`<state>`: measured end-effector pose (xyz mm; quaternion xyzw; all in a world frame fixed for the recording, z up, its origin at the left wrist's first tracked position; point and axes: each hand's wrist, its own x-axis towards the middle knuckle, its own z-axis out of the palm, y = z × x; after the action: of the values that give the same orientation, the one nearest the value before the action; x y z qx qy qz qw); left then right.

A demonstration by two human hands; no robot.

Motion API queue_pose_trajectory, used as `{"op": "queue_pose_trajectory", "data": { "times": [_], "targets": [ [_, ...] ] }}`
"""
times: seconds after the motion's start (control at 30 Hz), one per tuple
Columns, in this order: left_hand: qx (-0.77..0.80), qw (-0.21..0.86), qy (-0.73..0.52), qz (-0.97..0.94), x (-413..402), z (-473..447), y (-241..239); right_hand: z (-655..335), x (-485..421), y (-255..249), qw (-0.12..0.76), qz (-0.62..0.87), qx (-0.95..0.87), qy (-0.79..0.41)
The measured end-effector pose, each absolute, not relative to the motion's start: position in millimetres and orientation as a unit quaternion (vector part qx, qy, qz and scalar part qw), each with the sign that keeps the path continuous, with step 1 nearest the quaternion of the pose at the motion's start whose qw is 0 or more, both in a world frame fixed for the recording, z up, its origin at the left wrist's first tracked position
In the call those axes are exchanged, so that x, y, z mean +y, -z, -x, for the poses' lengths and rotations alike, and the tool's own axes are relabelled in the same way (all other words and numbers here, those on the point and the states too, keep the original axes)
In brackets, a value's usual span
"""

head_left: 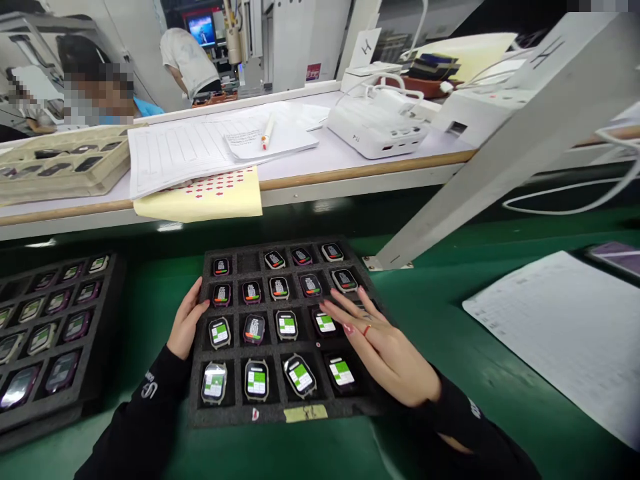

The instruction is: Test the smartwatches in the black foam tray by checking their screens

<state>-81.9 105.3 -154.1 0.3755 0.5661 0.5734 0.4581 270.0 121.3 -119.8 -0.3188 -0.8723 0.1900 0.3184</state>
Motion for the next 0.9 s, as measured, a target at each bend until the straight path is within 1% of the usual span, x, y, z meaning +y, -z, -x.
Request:
{"op": "queue_pose_trajectory", "data": {
  "times": [0.1, 0.23, 0.33, 0.4, 0.53, 0.67, 0.9],
  "targets": [
    [0.578, 0.451, -0.571, -0.37, 106, 81, 152, -286, 127, 122, 0.352, 0.38, -0.834, -0.188],
    [0.593, 0.439, -0.565, -0.369, 107, 78, 146, -306, 140, 138, 0.387, 0.476, -0.762, -0.209],
    [0.617, 0.429, -0.56, -0.349, 109, 75, 141, -316, 152, 153, 0.412, 0.507, -0.69, -0.311],
    [0.638, 0.415, -0.55, -0.344, 112, 74, 137, -319, 160, 160, 0.434, 0.51, -0.638, -0.381],
    [0.658, 0.401, -0.538, -0.341, 118, 71, 132, -316, 175, 170, 0.461, 0.507, -0.58, -0.441],
    [0.668, 0.389, -0.549, -0.317, 129, 67, 128, -310, 185, 176, 0.495, 0.47, -0.518, -0.515],
    [0.661, 0.382, -0.574, -0.295, 155, 75, 134, -307, 193, 172, 0.533, 0.425, -0.442, -0.583]
  ]
}}
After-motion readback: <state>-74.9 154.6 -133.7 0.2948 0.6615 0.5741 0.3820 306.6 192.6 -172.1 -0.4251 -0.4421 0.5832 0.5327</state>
